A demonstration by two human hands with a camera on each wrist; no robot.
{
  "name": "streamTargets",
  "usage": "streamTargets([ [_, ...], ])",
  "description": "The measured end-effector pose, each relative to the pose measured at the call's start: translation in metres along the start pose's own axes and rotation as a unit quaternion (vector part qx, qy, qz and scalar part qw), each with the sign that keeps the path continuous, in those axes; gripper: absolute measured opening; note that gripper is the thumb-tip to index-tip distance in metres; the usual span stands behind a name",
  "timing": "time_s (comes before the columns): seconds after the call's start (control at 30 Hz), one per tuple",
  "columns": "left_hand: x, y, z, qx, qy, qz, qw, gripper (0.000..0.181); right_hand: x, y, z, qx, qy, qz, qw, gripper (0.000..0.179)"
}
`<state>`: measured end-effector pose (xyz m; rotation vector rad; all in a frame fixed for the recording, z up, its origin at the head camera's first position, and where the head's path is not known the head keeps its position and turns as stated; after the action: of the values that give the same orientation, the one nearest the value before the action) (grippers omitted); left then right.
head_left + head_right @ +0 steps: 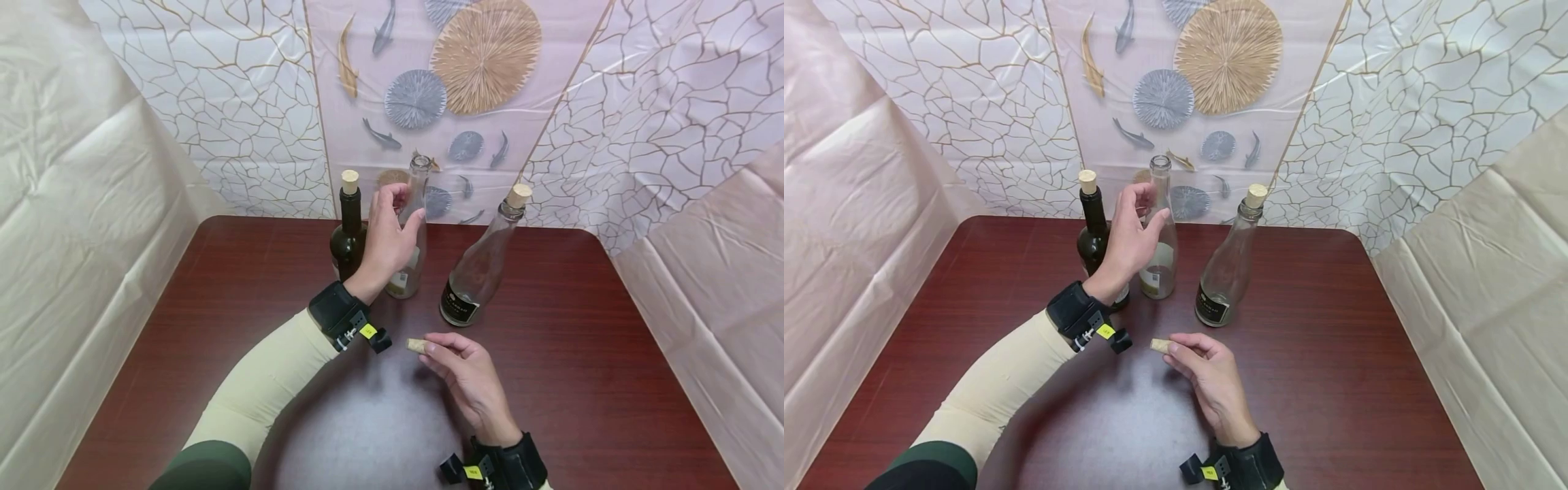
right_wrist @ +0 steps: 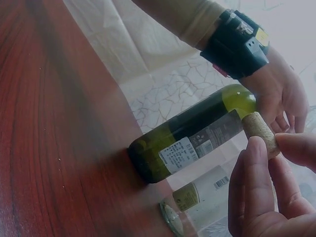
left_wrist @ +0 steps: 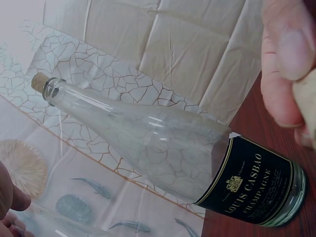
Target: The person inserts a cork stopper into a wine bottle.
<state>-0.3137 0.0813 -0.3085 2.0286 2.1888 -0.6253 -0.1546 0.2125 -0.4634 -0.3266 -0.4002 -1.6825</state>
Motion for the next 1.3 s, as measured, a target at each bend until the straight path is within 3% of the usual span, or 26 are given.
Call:
streamTargets([
  [0.53,-0.006,0.022,-0.002,0.027,-0.011,0.029,0.9992,0.042,-0.004,0.000,0.000,0.015,0.019,-0.017,0.9996,0.022],
  [0.83,-0.010,0.035,-0.006,0.061,-0.015,0.039,0.9973,0.042,-0.005,0.000,-0.002,0.020,0.033,-0.014,0.9992,0.038],
  [1.3,-0.024,0.061,-0.008,0.092,-0.010,0.075,0.9928,0.040,-0.008,0.003,-0.002,0.000,0.032,0.003,0.9995,0.018],
])
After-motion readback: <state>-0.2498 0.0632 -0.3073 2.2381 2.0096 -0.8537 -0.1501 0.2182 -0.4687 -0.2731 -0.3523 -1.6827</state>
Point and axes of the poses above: each hand's wrist, its own y-axis away from the middle knuckle, its own x-axis out of the palm, z = x × y, the point moved 8 cm from there along -y, towards the middle knuckle, and after that the axes turned 11 degrees about -x, right-handed, at the moved point
